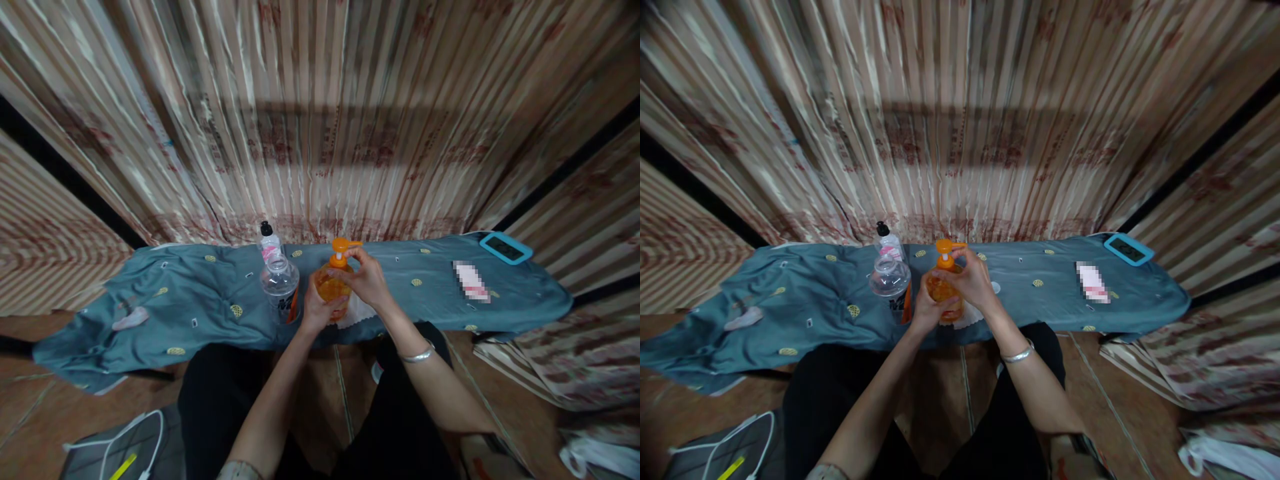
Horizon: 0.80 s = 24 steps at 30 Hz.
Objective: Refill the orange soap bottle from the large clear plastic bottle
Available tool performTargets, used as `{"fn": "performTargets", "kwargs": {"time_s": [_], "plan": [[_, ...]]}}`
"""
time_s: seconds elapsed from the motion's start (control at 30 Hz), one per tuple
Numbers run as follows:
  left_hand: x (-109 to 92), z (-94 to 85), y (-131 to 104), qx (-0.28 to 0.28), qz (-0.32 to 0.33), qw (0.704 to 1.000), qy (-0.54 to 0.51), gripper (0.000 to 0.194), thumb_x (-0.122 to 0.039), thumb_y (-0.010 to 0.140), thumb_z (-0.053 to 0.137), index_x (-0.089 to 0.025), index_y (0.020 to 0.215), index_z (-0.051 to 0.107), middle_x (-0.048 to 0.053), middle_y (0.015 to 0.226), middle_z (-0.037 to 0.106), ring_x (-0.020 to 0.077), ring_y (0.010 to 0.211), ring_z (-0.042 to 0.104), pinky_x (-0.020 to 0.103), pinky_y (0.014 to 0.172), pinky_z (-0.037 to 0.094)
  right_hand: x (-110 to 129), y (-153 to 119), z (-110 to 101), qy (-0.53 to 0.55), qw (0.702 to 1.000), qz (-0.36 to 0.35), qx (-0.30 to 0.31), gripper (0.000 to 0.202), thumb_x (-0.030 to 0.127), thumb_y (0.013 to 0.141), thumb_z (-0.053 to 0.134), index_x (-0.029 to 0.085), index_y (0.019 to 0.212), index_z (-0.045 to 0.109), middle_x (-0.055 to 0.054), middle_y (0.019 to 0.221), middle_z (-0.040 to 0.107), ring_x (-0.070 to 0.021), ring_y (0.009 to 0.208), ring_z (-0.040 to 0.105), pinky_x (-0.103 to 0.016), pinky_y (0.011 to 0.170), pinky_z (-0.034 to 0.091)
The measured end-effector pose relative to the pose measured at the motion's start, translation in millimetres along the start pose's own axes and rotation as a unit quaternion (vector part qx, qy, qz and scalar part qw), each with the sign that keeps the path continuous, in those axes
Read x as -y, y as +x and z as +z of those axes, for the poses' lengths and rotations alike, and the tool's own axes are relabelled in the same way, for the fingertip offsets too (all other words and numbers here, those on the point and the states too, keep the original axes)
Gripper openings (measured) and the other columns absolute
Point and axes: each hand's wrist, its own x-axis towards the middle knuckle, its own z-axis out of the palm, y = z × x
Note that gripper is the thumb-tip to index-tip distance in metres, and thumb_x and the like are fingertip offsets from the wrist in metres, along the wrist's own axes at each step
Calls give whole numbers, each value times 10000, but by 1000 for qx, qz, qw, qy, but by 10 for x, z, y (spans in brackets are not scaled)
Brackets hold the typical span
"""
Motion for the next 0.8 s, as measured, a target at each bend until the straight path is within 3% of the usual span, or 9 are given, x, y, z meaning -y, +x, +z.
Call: {"fn": "performTargets", "kwargs": {"time_s": [0.17, 0.23, 0.4, 0.47, 0.63, 0.7, 0.8], "plan": [[-33, -8, -5, 10, -2, 1000, 8, 785, -303, 583, 928, -218, 1246, 516, 93, 1236, 690, 288, 1179, 673, 457, 1058, 515, -32, -26, -60, 39, 995, -41, 81, 534, 678, 845, 664, 187, 1056, 651, -99, 1132, 717, -244, 1073, 664, -481, 1013, 479], [-45, -10, -10, 10, -3, 1000, 7, 785, -303, 584, 929, -215, 1244, 515, 94, 1233, 690, 292, 1185, 670, 459, 1059, 515, -21, -8, -88, 42, 992, -52, 103, 566, 690, 843, 656, 185, 1099, 659, -109, 1190, 711, -247, 1125, 657, -479, 1040, 472], [-33, 0, -20, 7, 1, 1000, -5, 784, -311, 581, 937, -209, 1233, 513, 98, 1227, 683, 291, 1185, 664, 458, 1063, 509, 22, -8, -47, -14, 1000, -8, 25, 657, 649, 657, 842, 178, 1064, 632, -113, 1119, 704, -277, 1038, 656, -504, 977, 483], [-23, 1, -22, 8, 4, 1000, -7, 774, -316, 583, 937, -214, 1223, 514, 87, 1219, 688, 284, 1176, 672, 453, 1056, 515, 14, -28, -21, -19, 1000, 3, 4, 615, 651, 656, 840, 187, 995, 620, -106, 1088, 700, -276, 1018, 650, -510, 970, 478], [-24, -4, -27, 14, 9, 1000, -8, 786, -313, 583, 944, -222, 1232, 510, 86, 1231, 697, 278, 1160, 685, 454, 1039, 530, -10, -44, -46, 40, 993, -49, 97, 501, 631, 865, 656, 180, 1081, 651, -96, 1137, 704, -241, 1109, 645, -476, 1035, 461], [-30, -1, -31, 8, 9, 1000, -9, 790, -310, 579, 945, -225, 1233, 510, 84, 1225, 700, 278, 1149, 690, 456, 1027, 540, 10, -34, -63, 43, 991, -52, 113, 533, 628, 849, 670, 175, 1130, 649, -103, 1182, 697, -244, 1125, 641, -477, 1037, 459], [-40, 9, -37, -1, 4, 1000, -13, 781, -303, 568, 947, -225, 1217, 519, 79, 1204, 704, 283, 1146, 691, 460, 1024, 542, 60, -22, -56, 5, 998, -18, 60, 617, 607, 726, 795, 169, 1123, 622, -112, 1139, 692, -263, 1046, 642, -490, 972, 474]]}}
